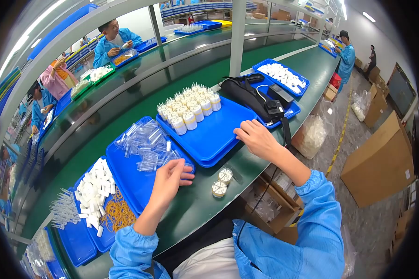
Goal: The person assembles bundles by fitting white pads onto plastic cores and securing them with rubber bands. The person places the assembled bundles into a tray and moves the tray onto the conveyor.
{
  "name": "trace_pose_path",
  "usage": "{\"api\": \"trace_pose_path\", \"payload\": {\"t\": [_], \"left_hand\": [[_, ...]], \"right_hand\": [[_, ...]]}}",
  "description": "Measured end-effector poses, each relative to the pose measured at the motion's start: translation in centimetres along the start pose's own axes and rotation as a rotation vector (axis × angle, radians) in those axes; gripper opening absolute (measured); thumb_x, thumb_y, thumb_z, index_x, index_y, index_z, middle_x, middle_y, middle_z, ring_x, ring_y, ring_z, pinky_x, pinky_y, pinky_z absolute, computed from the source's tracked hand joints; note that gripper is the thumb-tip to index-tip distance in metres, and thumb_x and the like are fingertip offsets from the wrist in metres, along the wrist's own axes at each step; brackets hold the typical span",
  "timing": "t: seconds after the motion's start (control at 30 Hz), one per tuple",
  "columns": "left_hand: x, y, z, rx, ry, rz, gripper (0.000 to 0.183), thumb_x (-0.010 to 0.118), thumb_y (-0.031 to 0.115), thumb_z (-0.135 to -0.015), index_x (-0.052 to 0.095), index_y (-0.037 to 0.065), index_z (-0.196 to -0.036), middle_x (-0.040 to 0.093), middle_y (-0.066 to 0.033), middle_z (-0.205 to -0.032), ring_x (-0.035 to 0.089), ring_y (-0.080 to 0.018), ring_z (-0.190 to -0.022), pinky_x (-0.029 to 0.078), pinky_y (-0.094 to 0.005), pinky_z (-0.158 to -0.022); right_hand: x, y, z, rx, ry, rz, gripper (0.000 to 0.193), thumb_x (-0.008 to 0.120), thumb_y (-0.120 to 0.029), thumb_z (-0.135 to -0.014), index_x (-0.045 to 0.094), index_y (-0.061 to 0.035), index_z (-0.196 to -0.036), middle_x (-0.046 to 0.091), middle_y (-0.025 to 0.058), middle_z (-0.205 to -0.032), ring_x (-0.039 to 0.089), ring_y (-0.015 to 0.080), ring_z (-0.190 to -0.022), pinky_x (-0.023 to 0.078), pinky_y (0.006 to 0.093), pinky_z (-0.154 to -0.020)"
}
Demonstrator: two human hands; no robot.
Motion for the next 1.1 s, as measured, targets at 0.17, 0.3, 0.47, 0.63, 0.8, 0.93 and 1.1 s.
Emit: {"api": "trace_pose_path", "payload": {"t": [0.17, 0.3, 0.47, 0.63, 0.8, 0.93, 1.1], "left_hand": [[1.9, -1.2, -5.9, -0.169, -0.084, 0.276, 0.060, 0.049, 0.044, -0.106, 0.052, -0.012, -0.127, 0.064, -0.0295, -0.122, 0.070, -0.0370, -0.102, 0.060, -0.0431, -0.085], [1.5, -0.5, -7.8, -0.210, 0.029, 0.145, 0.048, 0.048, 0.042, -0.106, 0.062, -0.003, -0.118, 0.073, -0.0138, -0.103, 0.072, -0.0260, -0.091, 0.061, -0.0396, -0.072], [2.2, -1.6, -10.0, -0.125, 0.158, 0.149, 0.029, 0.048, 0.027, -0.101, 0.063, 0.003, -0.102, 0.070, -0.0088, -0.093, 0.069, -0.0189, -0.076, 0.057, -0.0328, -0.063], [-0.4, -1.0, -10.1, -0.046, 0.189, 0.191, 0.028, 0.051, 0.025, -0.098, 0.064, 0.002, -0.104, 0.071, -0.0086, -0.092, 0.068, -0.0187, -0.075, 0.055, -0.0324, -0.059], [-1.4, 2.8, -9.1, 0.066, 0.233, 0.185, 0.027, 0.056, 0.026, -0.096, 0.068, 0.003, -0.102, 0.070, -0.0070, -0.090, 0.065, -0.0181, -0.079, 0.053, -0.0374, -0.068], [-3.6, 4.7, -10.6, 0.112, 0.319, 0.194, 0.032, 0.050, 0.023, -0.098, 0.066, -0.005, -0.097, 0.069, -0.0138, -0.090, 0.066, -0.0224, -0.073, 0.055, -0.0388, -0.065], [-12.2, 5.2, -11.0, 0.175, 0.621, 0.203, 0.043, 0.050, 0.026, -0.099, 0.062, -0.015, -0.094, 0.069, -0.0236, -0.087, 0.070, -0.0283, -0.069, 0.058, -0.0411, -0.056]], "right_hand": [[-0.3, 0.3, 0.4, 0.002, 0.140, 0.019, 0.014, 0.064, -0.019, -0.092, 0.063, -0.0089, -0.102, 0.059, 0.0031, -0.080, 0.062, 0.0194, -0.079, 0.043, 0.0349, -0.075], [-0.5, -0.3, -0.9, 0.021, 0.141, 0.042, 0.013, 0.065, -0.019, -0.092, 0.061, -0.0094, -0.098, 0.058, 0.0021, -0.081, 0.062, 0.0171, -0.077, 0.043, 0.0326, -0.073], [-2.2, 0.0, 0.1, 0.096, 0.202, 0.008, 0.029, 0.071, -0.018, -0.089, 0.062, -0.0053, -0.113, 0.059, 0.0037, -0.082, 0.060, 0.0194, -0.074, 0.044, 0.0332, -0.072], [-3.3, -0.9, 0.5, 0.251, 0.343, -0.076, 0.041, 0.073, -0.024, -0.089, 0.060, -0.0033, -0.122, 0.063, 0.0064, -0.085, 0.063, 0.0225, -0.077, 0.045, 0.0360, -0.072], [-2.7, -1.2, 5.4, 0.387, 0.290, -0.156, 0.042, 0.073, -0.009, -0.088, 0.062, -0.0013, -0.128, 0.070, 0.0152, -0.104, 0.065, 0.0317, -0.083, 0.048, 0.0425, -0.076], [-2.3, -1.8, 9.7, 0.571, 0.195, -0.209, 0.033, 0.063, -0.009, -0.095, 0.061, 0.0020, -0.126, 0.061, 0.0139, -0.082, 0.056, 0.0314, -0.077, 0.045, 0.0423, -0.074], [-1.3, -3.9, 10.3, 0.580, 0.162, -0.266, 0.032, 0.058, -0.009, -0.100, 0.058, 0.0043, -0.129, 0.060, 0.0139, -0.086, 0.052, 0.0289, -0.078, 0.044, 0.0410, -0.072]]}}
Point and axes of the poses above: each hand's wrist, its own z-axis away from the middle knuckle, its own x-axis out of the palm, y = z × x, the point moved 7 cm from there along -z, towards the middle knuckle
